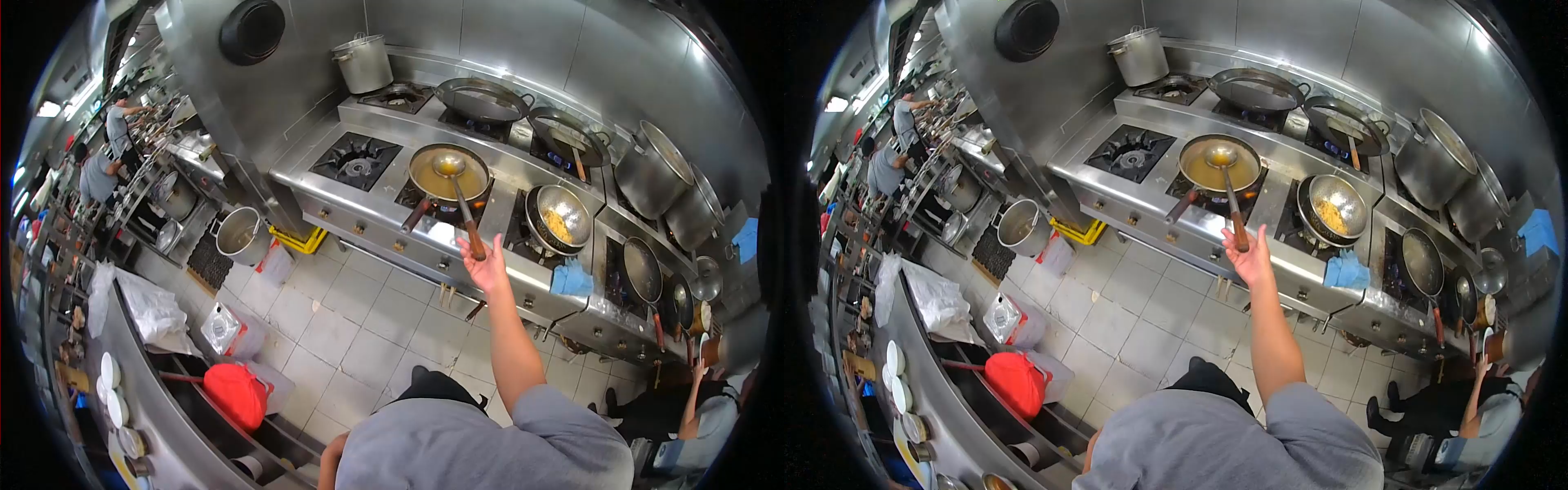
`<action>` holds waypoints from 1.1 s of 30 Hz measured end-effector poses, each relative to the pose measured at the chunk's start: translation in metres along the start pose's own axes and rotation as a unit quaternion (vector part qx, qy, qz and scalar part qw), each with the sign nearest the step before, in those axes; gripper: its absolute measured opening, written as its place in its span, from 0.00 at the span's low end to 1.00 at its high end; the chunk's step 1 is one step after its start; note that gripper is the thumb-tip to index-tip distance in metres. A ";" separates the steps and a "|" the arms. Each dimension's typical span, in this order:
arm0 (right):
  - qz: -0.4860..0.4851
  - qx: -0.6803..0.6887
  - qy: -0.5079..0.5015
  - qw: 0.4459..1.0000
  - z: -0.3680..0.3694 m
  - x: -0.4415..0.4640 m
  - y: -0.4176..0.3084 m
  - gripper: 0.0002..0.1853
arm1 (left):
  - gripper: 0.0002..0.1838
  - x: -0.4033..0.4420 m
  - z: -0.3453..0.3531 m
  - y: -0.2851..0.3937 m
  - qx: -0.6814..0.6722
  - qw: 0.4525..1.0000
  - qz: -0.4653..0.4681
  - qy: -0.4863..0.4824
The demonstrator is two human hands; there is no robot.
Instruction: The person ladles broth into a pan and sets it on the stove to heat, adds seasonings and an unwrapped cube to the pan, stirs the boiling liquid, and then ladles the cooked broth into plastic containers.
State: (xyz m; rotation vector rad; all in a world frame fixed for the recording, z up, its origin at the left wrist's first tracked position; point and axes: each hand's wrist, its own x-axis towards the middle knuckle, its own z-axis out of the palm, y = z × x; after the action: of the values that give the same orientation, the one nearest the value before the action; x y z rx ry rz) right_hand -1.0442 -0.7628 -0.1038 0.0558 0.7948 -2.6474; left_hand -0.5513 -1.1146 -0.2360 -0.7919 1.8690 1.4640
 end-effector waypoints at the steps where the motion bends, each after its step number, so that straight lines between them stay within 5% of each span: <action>1: 0.008 -0.003 0.013 1.000 -0.001 0.015 -0.005 0.44 | 0.25 0.007 -0.001 -0.007 -0.039 0.999 -0.009 0.024; 3: -0.002 0.004 0.052 0.999 -0.004 0.041 -0.014 0.41 | 0.26 0.018 -0.004 -0.015 -0.128 0.988 -0.008 0.082; 5: 0.086 -0.015 0.024 0.996 -0.020 0.069 -0.023 0.30 | 0.28 0.028 -0.012 -0.021 -0.173 0.979 0.003 0.107; 6: 0.139 -0.014 0.065 0.988 0.000 0.065 -0.031 0.16 | 0.31 0.034 -0.026 -0.019 -0.098 0.994 -0.007 0.048; 7: 0.139 -0.017 0.066 0.988 0.010 0.063 -0.036 0.16 | 0.31 0.038 -0.030 -0.018 -0.101 0.994 -0.007 0.046; 9: 0.064 -0.335 0.063 0.938 0.030 0.058 -0.042 0.07 | 0.28 0.049 -0.039 -0.010 -0.075 0.989 -0.129 0.005; 11: 0.068 -0.408 0.093 0.906 0.037 0.043 -0.041 0.13 | 0.26 0.056 -0.046 -0.006 -0.056 0.979 -0.198 -0.012; 14: -0.034 -0.628 0.160 0.761 0.039 0.011 -0.036 0.38 | 0.23 0.066 -0.054 -0.007 -0.070 0.987 -0.139 0.040; 15: -0.037 -0.631 0.161 0.758 0.023 0.013 -0.032 0.38 | 0.22 0.069 -0.057 -0.006 -0.071 0.988 -0.128 0.049; 17: -0.145 -0.772 0.150 0.600 -0.006 0.019 -0.029 0.40 | 0.20 0.077 -0.066 -0.003 -0.067 0.990 -0.107 0.059; 19: -0.066 -0.762 0.168 0.622 0.008 0.013 -0.029 0.40 | 0.19 0.089 -0.079 0.005 -0.053 0.993 -0.089 0.062; 22: 0.068 -0.532 0.157 0.829 0.069 0.001 -0.033 0.12 | 0.20 0.092 -0.100 0.039 -0.031 0.991 -0.103 0.076; 23: 0.067 -0.532 0.162 0.828 0.080 0.001 -0.035 0.12 | 0.20 0.099 -0.107 0.036 -0.029 0.992 -0.102 0.072; 26: 0.100 -0.258 0.169 0.946 0.107 0.004 -0.035 0.04 | 0.20 0.132 -0.130 0.018 -0.158 0.980 -0.087 0.079; 29: 0.083 -0.274 0.158 0.945 0.102 0.007 -0.020 0.12 | 0.21 0.142 -0.142 0.018 -0.199 0.974 -0.071 0.085; 30: 0.059 -0.307 0.184 0.932 0.101 0.004 -0.012 0.27 | 0.21 0.142 -0.145 0.018 -0.200 0.974 -0.071 0.084; 33: -0.006 -0.434 0.202 0.878 0.107 -0.012 0.004 0.25 | 0.19 0.138 -0.145 0.009 -0.190 0.974 -0.076 0.093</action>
State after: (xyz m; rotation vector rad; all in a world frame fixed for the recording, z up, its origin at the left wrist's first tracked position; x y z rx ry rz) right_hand -1.0246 -0.8196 -0.0146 0.3658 2.0395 -2.0580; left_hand -0.6600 -1.2651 -0.3110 -1.2641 1.6317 1.7220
